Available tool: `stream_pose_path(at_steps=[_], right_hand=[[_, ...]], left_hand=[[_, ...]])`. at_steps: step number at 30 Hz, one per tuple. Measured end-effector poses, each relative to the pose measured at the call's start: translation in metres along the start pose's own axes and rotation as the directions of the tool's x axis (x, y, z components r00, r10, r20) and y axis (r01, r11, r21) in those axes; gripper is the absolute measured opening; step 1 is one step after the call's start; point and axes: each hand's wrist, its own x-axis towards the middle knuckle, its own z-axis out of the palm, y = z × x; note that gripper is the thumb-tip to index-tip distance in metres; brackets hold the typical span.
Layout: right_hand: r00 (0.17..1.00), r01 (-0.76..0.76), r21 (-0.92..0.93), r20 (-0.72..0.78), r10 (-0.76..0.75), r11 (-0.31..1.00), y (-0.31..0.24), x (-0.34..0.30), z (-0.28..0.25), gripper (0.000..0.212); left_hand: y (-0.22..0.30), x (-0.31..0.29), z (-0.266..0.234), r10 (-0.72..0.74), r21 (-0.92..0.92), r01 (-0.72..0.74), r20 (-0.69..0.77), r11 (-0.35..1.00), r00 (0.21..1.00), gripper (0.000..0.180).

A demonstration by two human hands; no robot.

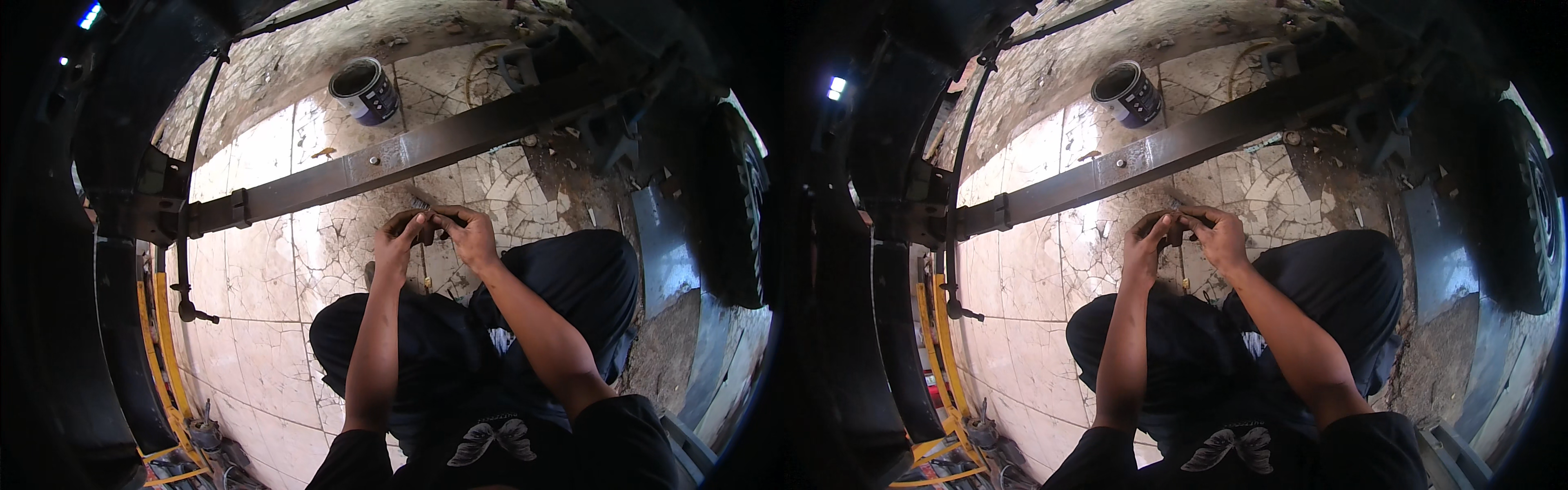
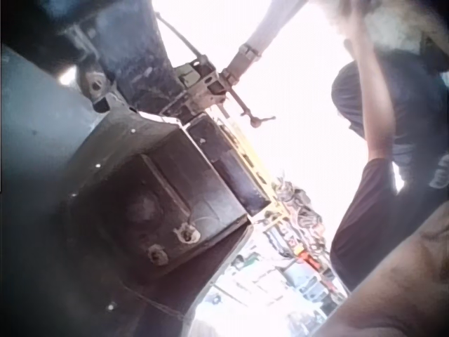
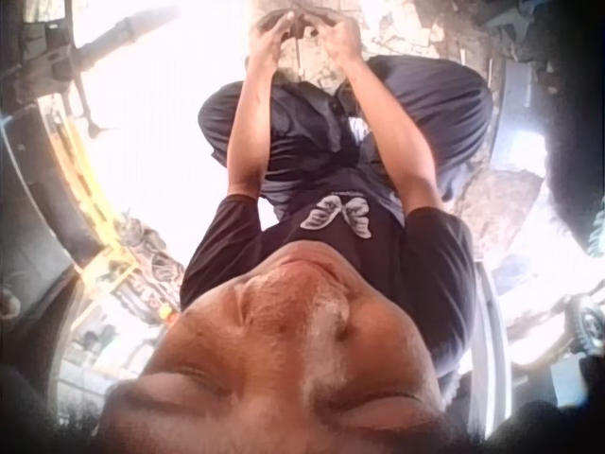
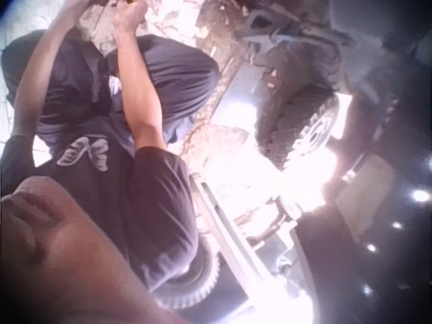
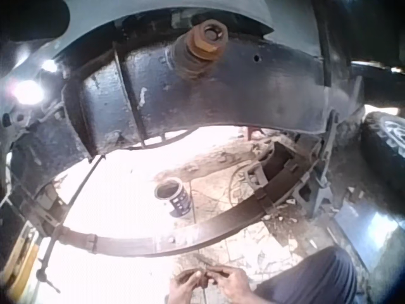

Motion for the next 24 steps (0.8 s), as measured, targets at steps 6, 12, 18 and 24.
stream_pose_path(at_steps=[6,12,18,24], right_hand=[[1.0,-0.023,-0.052,0.006,0.024,0.998,-0.006,0.001,-0.003,0.026],[1.0,-0.013,-0.004,-0.002,0.013,1.0,-0.016,-0.002,0.0,0.029],[0.998,0.057,0.009,-0.002,-0.057,0.998,-0.019,-0.001,0.004,0.027],[0.999,-0.001,0.077,0.04,-0.002,0.997,-0.016,0.002,-0.002,0.032]], left_hand=[[-0.001,-0.002,0.005,0.085,0.118,-0.087,0.018,0.989,0.996,0.036],[-0.004,0.001,0.002,0.109,0.16,-0.1,-0.048,0.982,0.993,0.029],[-0.008,0.003,0.0,0.171,0.182,-0.164,-0.021,0.97,0.985,0.026],[0.002,0.0,-0.003,0.135,0.204,-0.138,0.028,0.969,0.99,0.028]])
